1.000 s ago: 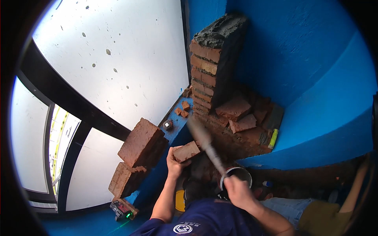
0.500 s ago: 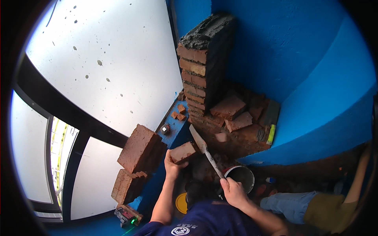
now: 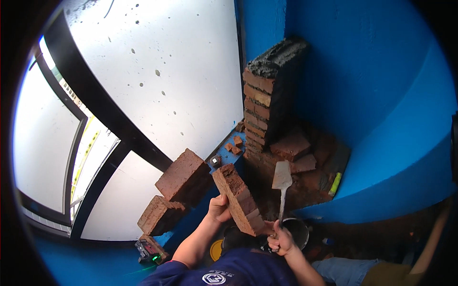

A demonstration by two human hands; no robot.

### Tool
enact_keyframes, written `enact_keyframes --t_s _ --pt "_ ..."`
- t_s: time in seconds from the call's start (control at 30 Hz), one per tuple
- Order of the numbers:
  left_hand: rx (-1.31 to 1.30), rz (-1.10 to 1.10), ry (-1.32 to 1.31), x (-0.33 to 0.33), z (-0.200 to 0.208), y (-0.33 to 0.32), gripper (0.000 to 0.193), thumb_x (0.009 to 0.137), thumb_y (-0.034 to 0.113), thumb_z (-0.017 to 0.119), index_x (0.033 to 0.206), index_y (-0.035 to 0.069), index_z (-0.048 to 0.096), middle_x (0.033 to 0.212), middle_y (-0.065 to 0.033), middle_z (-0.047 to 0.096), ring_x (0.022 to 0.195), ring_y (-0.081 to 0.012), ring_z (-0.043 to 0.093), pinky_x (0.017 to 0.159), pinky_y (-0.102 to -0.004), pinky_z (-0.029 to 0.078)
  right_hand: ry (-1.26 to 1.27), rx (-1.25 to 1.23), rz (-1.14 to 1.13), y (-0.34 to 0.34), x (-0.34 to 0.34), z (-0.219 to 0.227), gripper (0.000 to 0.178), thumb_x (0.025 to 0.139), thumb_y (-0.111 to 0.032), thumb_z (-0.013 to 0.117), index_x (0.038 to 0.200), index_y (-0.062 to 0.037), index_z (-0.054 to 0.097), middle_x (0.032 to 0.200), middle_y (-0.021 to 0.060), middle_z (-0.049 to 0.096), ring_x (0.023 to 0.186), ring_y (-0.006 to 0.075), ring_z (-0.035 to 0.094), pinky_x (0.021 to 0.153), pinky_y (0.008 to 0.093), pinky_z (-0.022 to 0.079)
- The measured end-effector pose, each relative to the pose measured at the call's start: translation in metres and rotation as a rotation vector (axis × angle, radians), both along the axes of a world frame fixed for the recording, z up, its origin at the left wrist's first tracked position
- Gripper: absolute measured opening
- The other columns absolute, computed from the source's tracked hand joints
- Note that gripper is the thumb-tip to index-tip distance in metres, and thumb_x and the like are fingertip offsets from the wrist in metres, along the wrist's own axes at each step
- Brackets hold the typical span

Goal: The person builds a brick column by spreading mortar onto the existing structure with a trowel and then placing individual bricks onto the mortar bed, occasionally using the trowel to level the mortar.

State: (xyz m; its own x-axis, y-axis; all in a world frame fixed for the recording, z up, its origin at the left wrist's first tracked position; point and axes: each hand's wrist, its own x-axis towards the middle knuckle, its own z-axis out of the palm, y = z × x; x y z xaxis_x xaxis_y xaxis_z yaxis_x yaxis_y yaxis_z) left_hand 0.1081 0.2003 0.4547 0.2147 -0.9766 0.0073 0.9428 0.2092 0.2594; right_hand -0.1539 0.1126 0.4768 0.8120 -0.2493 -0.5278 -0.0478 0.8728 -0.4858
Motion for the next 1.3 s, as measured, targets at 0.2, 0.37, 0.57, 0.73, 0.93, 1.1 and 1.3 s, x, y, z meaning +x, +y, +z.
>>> enact_keyframes --t_s 0.2,0.37,0.57,0.73,0.93,1.1,1.3 --pt "-0.314 -0.161 -0.092 -0.027 0.080 -0.055 0.071 0.081 0.049 0.072 0.126 0.002 0.046 0.113 -0.0151 0.055 0.106 -0.0276 0.055 0.093 -0.0426 0.046 -0.631 0.814 0.091 0.001 0.024 -0.002 0.076 0.093 -0.059 0.046 0.148 -0.0088 0.030 0.138 0.0319 0.043 0.065 0.0172 0.060 0.047 0.0213 0.047" --pt "-0.367 -0.211 -0.285 -0.044 0.105 -0.072 0.079 0.078 0.059 0.069 0.128 0.002 0.046 0.116 -0.0168 0.054 0.106 -0.0265 0.056 0.089 -0.0391 0.048 -0.216 0.663 -0.232 0.016 0.025 0.048 0.050 0.095 -0.041 0.053 0.132 -0.0075 0.046 0.119 0.0135 0.059 0.073 0.0246 0.067 0.057 0.0293 0.055" --pt "0.239 0.181 -0.749 -0.072 0.177 -0.041 0.052 0.102 0.037 0.044 0.136 -0.002 0.040 0.128 -0.0124 0.054 0.117 -0.0227 0.054 0.102 -0.0366 0.041 -0.601 0.174 -0.129 -0.020 0.001 0.017 0.025 0.089 -0.027 0.065 0.107 -0.0100 0.060 0.056 -0.0019 0.053 0.050 0.0105 0.051 0.047 0.0271 0.043" --pt "0.306 0.326 -1.585 -0.122 0.215 -0.032 0.130 0.071 0.035 0.086 0.150 0.001 -0.011 0.156 -0.0186 0.015 0.145 -0.0287 0.016 0.116 -0.0456 0.019 -0.188 -0.493 -0.558 -0.019 0.020 0.096 0.036 0.085 -0.023 0.068 0.116 -0.0079 0.055 0.071 -0.0004 0.054 0.049 0.0075 0.045 0.044 0.0234 0.036" --pt "0.252 0.563 -1.482 -0.104 0.220 -0.102 0.136 0.059 0.043 0.090 0.146 -0.011 0.001 0.142 -0.0271 0.030 0.135 -0.0338 0.032 0.111 -0.0403 0.029 -0.059 -1.489 -0.736 -0.040 0.040 0.119 0.084 0.081 -0.024 0.075 0.144 -0.0049 0.022 0.103 0.0106 0.058 0.058 0.0103 0.052 0.049 0.0236 0.042" --pt "0.151 0.502 -1.542 -0.049 0.279 -0.137 0.122 0.061 0.037 0.088 0.146 -0.011 0.015 0.143 -0.0260 0.036 0.135 -0.0299 0.036 0.112 -0.0360 0.029 -0.454 -0.785 -0.527 -0.040 0.033 0.160 0.090 0.078 -0.001 0.075 0.151 -0.0114 0.022 0.123 0.0134 0.052 0.059 0.0078 0.048 0.047 0.0249 0.043" --pt "0.161 0.366 -1.780 0.046 0.393 -0.247 0.080 0.060 0.028 0.084 0.122 -0.009 0.050 0.102 -0.0194 0.065 0.087 -0.0242 0.066 0.078 -0.0351 0.054 -0.056 -0.790 -0.548 -0.066 0.010 0.114 0.076 0.087 -0.009 0.071 0.148 -0.0059 0.026 0.137 0.0142 0.046 0.052 0.0078 0.046 0.043 0.0245 0.040"
